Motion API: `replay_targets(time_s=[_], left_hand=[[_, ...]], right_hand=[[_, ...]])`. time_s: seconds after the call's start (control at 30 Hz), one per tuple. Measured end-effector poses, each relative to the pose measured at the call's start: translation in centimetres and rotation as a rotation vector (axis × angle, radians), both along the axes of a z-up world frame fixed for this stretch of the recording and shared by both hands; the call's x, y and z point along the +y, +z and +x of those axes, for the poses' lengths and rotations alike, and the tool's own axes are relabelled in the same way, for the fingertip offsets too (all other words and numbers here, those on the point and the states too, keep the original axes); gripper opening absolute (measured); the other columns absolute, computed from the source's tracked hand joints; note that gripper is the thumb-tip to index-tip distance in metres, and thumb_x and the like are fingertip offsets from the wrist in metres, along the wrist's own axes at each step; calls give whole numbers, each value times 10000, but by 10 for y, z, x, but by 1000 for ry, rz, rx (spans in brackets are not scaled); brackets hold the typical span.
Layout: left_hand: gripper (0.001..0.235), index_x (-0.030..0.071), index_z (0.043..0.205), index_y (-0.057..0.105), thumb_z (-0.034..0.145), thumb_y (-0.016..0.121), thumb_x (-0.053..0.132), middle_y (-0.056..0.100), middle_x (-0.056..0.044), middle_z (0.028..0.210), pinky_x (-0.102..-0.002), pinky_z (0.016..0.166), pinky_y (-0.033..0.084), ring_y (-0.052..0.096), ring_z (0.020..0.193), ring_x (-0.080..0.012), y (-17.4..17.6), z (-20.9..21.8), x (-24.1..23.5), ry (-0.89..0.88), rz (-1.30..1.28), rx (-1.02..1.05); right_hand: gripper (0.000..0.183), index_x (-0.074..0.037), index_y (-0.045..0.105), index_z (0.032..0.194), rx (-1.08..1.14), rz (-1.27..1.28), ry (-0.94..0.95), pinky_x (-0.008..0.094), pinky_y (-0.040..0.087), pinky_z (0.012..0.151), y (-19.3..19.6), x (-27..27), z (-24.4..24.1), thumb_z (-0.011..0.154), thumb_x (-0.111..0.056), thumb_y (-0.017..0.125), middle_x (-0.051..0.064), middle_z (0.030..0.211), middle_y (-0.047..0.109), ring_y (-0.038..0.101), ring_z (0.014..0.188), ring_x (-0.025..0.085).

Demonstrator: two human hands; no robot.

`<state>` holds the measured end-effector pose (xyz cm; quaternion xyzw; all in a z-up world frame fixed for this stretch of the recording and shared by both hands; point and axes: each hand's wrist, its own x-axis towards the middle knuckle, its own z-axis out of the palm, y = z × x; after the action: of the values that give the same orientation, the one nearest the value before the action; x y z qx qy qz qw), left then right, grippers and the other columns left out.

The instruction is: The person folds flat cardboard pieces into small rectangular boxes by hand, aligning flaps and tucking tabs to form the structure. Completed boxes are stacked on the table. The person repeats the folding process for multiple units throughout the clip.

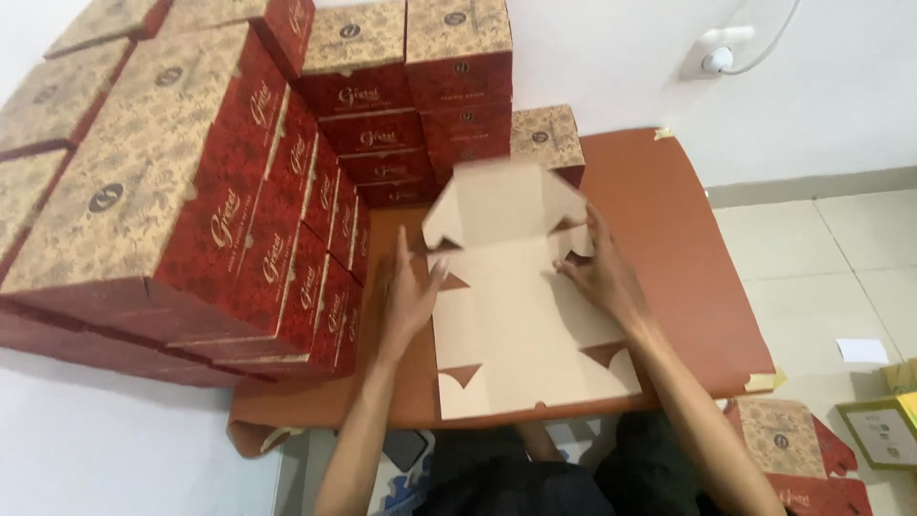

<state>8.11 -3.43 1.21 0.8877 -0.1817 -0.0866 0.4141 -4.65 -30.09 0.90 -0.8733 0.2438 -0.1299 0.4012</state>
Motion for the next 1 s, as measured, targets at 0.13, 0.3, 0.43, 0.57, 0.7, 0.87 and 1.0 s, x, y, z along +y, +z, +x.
replay_targets(time_s=[0.13, 0.3, 0.43, 0.57, 0.7, 0.87, 1.0], left_hand=[[989, 214, 1733, 213, 936, 722, 506, 411, -182, 1696, -767, 1227, 207, 359, 1540, -507, 15, -47, 41, -29, 175, 48], [1283, 276, 1702, 202, 730, 683, 964, 210, -38, 1782, -632, 1238, 146, 186, 1618, -286, -87, -97, 68, -121, 526, -143], [1110, 193, 1647, 397, 803, 726, 834, 372, 3, 1736, -553, 1248, 180, 253, 1624, -204, -122, -115, 66, -14, 491, -361], [1091, 228, 1566, 520, 707, 742, 862, 611, 16, 1536, -413, 1012, 423, 543, 1404, -183, -103, -117, 57, 161, 523, -444], [1006, 169, 1602, 435, 739, 854, 474, 685, 27, 1294, -430, 946, 521, 618, 1163, -242, -92, -122, 49, 143, 79, -177], [798, 130, 1568, 470, 879, 858, 236, 674, -85, 1436, -364, 981, 614, 767, 1123, -224, -78, -143, 34, 138, -294, -91], [568, 34, 1508, 562, 1040, 656, 343, 607, -135, 1546, -513, 1213, 330, 531, 1454, -309, -68, -154, 27, -277, -144, -254]], right_hand=[[795, -185, 379, 1677, 170, -161, -102, 755, 537, 1016, 18, 3, -49, 982, -345, 732, 283, 1571, 500, 560, 1360, 548], [692, -173, 498, 1531, 283, -247, -96, 523, 572, 844, -43, 15, -123, 936, -453, 713, 60, 1227, 694, 671, 1107, 308], [602, -256, 630, 1445, 190, -52, -179, 486, 542, 1007, -54, 48, -140, 870, -360, 780, -22, 1485, 654, 607, 1355, 239], [624, -169, 615, 1454, -32, 57, -278, 395, 672, 782, -57, 66, -142, 862, -198, 807, 36, 1424, 699, 743, 1134, 233], [450, -161, 668, 1396, -174, 44, 3, 302, 602, 979, -77, 79, -140, 950, -107, 690, 10, 1283, 808, 798, 1087, 164], [178, -152, 823, 1114, -251, -365, 191, 355, 624, 902, -89, 86, -129, 957, -131, 742, -3, 1166, 815, 771, 1100, 178], [145, -106, 807, 1082, -272, -341, 220, 417, 582, 950, -83, 85, -123, 959, -153, 745, 47, 1236, 746, 719, 1098, 253]])
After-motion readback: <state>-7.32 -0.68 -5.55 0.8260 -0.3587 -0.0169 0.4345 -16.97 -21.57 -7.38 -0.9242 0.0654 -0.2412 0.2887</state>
